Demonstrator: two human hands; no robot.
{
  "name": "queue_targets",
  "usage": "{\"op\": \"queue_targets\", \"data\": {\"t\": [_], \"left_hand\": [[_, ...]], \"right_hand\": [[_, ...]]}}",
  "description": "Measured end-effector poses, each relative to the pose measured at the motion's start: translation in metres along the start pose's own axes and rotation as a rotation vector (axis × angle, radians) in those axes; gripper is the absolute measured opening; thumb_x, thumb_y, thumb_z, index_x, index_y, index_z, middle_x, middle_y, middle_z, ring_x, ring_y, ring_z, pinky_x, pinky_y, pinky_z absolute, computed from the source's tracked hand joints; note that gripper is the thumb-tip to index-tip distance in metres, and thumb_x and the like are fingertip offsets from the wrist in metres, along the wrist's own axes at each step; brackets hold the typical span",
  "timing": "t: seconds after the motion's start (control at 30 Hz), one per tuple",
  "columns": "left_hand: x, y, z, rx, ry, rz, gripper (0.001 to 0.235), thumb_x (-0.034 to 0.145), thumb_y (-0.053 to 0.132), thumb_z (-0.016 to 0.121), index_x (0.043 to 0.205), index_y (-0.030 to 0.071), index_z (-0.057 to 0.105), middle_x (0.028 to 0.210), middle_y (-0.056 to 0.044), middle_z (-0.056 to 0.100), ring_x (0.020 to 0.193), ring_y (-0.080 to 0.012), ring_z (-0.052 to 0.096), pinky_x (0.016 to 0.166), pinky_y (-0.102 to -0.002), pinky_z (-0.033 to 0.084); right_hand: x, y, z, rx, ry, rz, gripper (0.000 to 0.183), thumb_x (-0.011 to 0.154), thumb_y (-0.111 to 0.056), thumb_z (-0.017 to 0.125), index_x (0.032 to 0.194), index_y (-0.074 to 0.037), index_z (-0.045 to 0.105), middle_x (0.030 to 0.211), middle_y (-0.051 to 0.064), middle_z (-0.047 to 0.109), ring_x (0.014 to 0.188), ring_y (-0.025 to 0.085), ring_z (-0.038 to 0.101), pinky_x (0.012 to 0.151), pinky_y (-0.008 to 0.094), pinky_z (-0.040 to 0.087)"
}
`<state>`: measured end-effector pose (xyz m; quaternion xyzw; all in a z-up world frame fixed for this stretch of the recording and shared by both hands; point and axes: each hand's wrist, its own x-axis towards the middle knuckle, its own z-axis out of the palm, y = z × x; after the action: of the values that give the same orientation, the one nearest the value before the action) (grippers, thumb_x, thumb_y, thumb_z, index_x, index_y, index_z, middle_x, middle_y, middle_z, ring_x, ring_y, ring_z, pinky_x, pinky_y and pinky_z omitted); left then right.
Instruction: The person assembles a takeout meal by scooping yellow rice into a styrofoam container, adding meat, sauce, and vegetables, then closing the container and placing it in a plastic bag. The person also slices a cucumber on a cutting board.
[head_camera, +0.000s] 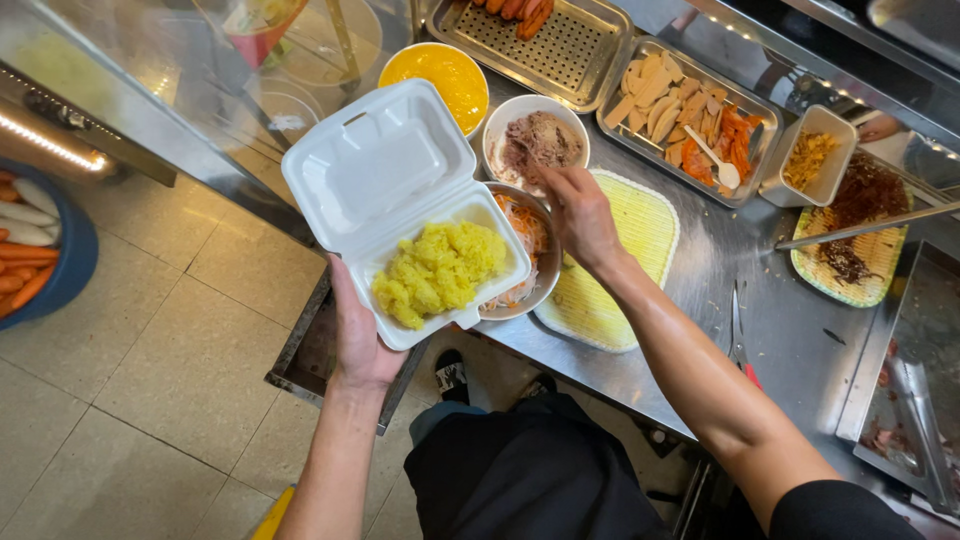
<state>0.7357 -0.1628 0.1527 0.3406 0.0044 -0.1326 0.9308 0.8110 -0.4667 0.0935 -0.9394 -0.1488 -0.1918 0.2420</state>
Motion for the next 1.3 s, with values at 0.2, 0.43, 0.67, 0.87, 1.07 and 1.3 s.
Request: {"op": "queue_targets", "data": {"t": [0.2, 0.43, 0.67, 0.87, 1.07, 1.3], "left_hand": [[0.013, 0.001, 0.004, 0.045, 0.015, 0.006, 0.085, 0.101, 0.067, 0.03, 0.163, 0.009, 0.021, 0.163, -0.014, 0.037, 0.15, -0.0292, 0.039, 0.119, -0.047, 0.042], [0.022, -0.006, 0.011, 0.025, 0.06, 0.014, 0.084, 0.101, 0.067, 0.03, 0.164, 0.011, 0.02, 0.163, -0.012, 0.036, 0.151, -0.0287, 0.038, 0.12, -0.045, 0.041], [0.023, -0.01, 0.021, 0.095, 0.093, 0.071, 0.082, 0.104, 0.064, 0.03, 0.164, 0.01, 0.021, 0.166, -0.011, 0.034, 0.152, -0.0272, 0.037, 0.123, -0.043, 0.037], [0.022, -0.014, 0.023, 0.132, 0.131, 0.063, 0.082, 0.103, 0.065, 0.03, 0.164, 0.011, 0.022, 0.165, -0.011, 0.034, 0.151, -0.0267, 0.038, 0.122, -0.043, 0.038], [0.029, -0.018, 0.024, 0.128, 0.132, 0.083, 0.083, 0.102, 0.066, 0.029, 0.164, 0.012, 0.021, 0.167, -0.011, 0.032, 0.153, -0.0269, 0.035, 0.123, -0.043, 0.037], [0.039, -0.029, 0.026, 0.14, 0.115, 0.154, 0.087, 0.101, 0.07, 0.028, 0.165, 0.013, 0.017, 0.171, -0.01, 0.025, 0.157, -0.0285, 0.028, 0.127, -0.046, 0.031]], "right_hand": [[-0.007, -0.015, -0.003, -0.029, -0.107, -0.025, 0.027, 0.097, -0.004, 0.061, 0.12, 0.006, 0.07, 0.102, 0.019, 0.068, 0.087, 0.033, 0.068, 0.077, 0.041, 0.058], [-0.008, -0.016, -0.032, 0.116, -0.06, 0.18, 0.022, 0.103, -0.008, 0.06, 0.115, 0.004, 0.074, 0.097, 0.02, 0.073, 0.079, 0.028, 0.072, 0.072, 0.038, 0.06], [0.008, -0.007, -0.012, 0.578, 0.05, 0.666, 0.03, 0.108, -0.015, 0.054, 0.117, 0.004, 0.076, 0.087, 0.02, 0.077, 0.068, 0.021, 0.064, 0.065, 0.038, 0.054], [-0.011, 0.003, 0.015, 0.243, 0.033, 0.101, 0.027, 0.105, -0.009, 0.055, 0.119, 0.007, 0.071, 0.097, 0.019, 0.073, 0.077, 0.019, 0.068, 0.068, 0.029, 0.06], [-0.021, 0.023, 0.02, 0.92, 0.19, 0.687, 0.032, 0.112, -0.019, 0.054, 0.126, 0.003, 0.073, 0.093, 0.016, 0.072, 0.075, 0.013, 0.059, 0.062, 0.025, 0.048], [-0.018, 0.026, 0.023, 0.551, 0.052, 0.482, 0.036, 0.107, -0.025, 0.051, 0.127, -0.001, 0.069, 0.098, 0.009, 0.074, 0.07, 0.008, 0.065, 0.058, 0.02, 0.053]]}}
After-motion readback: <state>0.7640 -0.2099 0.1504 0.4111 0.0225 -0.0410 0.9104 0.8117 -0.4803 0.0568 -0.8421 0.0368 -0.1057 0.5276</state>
